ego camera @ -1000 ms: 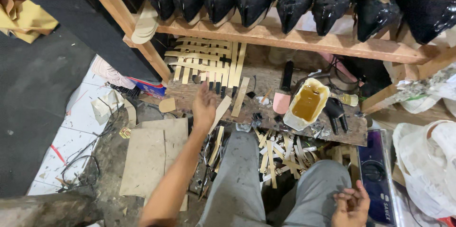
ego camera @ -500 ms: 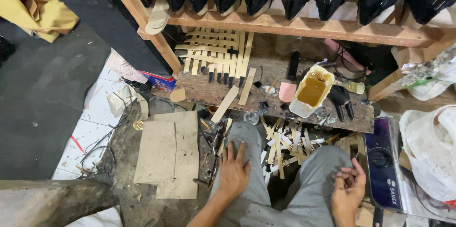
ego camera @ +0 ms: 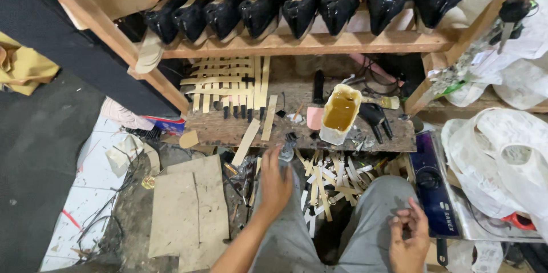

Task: The person sits on the floor at a low workbench and applies glue with their fingers to thin light-colored strips, folding and pressing the glued ends together by hand. Finished strips are placed on the bench, and the person reaches into a glue pot repeatedly while working through the pile of strips.

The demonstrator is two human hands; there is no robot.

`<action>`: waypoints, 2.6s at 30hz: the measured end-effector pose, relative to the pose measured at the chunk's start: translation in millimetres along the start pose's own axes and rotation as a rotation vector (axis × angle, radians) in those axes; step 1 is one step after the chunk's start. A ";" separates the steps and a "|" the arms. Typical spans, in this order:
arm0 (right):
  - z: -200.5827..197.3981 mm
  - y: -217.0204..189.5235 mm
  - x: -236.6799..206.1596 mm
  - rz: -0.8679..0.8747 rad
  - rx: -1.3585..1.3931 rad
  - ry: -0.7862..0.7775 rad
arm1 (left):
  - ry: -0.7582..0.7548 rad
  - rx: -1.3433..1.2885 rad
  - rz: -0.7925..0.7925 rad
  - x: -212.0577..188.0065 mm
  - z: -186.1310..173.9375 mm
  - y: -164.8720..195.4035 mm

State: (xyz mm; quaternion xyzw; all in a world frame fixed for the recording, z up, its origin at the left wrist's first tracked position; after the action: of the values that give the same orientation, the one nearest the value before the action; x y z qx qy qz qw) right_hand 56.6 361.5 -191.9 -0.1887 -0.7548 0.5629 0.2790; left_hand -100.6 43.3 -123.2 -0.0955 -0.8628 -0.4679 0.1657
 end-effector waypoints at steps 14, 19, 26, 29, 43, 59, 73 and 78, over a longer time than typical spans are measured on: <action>-27.6 66.5 -38.7 0.047 0.115 0.167 | -0.294 0.359 0.186 328.2 156.1 -43.2; -39.0 73.7 -53.8 0.065 0.080 0.235 | -0.236 0.295 0.392 340.7 178.3 -21.4; -41.1 98.1 -63.1 -0.028 0.171 0.180 | -0.178 0.177 0.518 344.6 226.7 10.5; -42.2 108.6 -72.1 -0.005 0.186 0.195 | -0.137 0.172 0.640 330.1 253.7 22.0; -37.2 60.7 -60.8 0.075 0.298 0.194 | -0.088 0.339 0.321 304.6 203.6 -3.8; -27.8 -31.7 -28.9 0.119 0.184 0.118 | -0.115 -0.306 -0.164 197.7 114.9 -51.9; -9.7 -65.7 -19.6 -0.010 0.073 0.006 | -0.313 0.498 -0.363 -132.3 -37.5 -23.8; 21.5 -100.3 -19.3 0.020 0.022 -0.108 | -0.334 0.555 -0.412 -97.8 -29.0 -43.3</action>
State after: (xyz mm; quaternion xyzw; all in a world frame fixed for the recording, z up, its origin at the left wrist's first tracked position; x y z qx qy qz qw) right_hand 60.8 304.4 -104.7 -0.1625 -0.7607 0.5830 0.2345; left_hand -18.1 -5.5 -178.8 0.0536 -0.9728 -0.2183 -0.0553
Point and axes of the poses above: each hand's wrist, its own x-axis towards the middle knuckle, its own z-axis out of the palm, y = z × x, the point moved 5 cm from there along x, towards the middle knuckle, and after that the axes turned 2 degrees about -x, right-handed, at the moved point
